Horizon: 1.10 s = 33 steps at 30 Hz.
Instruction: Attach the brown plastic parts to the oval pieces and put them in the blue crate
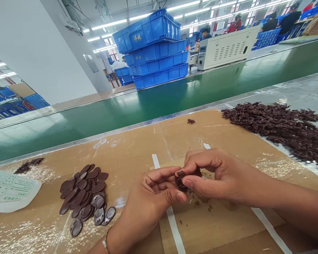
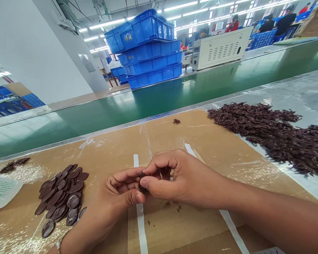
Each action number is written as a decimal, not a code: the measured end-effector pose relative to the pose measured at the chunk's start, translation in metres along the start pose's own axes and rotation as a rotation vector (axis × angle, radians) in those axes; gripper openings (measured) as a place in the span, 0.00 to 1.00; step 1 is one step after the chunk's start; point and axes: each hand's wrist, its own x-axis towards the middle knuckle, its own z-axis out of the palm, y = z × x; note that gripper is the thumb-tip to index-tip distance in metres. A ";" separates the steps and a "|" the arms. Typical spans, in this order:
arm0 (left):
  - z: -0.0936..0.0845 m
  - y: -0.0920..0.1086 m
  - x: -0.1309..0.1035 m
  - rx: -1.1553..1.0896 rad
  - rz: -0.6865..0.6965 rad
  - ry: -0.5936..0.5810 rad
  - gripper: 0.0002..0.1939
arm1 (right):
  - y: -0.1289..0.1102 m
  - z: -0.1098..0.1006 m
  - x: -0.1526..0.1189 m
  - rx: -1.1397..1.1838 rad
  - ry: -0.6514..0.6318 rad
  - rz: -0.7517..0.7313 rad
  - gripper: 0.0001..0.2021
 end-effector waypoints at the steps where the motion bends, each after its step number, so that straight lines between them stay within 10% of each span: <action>1: 0.000 0.000 0.000 0.005 0.000 -0.001 0.19 | 0.000 0.000 0.000 -0.005 -0.002 0.001 0.09; 28: 0.007 0.003 0.002 -0.027 0.046 0.079 0.27 | 0.006 -0.009 -0.005 -0.149 0.014 -0.030 0.09; 33: -0.018 0.015 0.000 0.278 0.100 0.189 0.32 | 0.001 -0.020 -0.001 -0.161 0.123 -0.080 0.11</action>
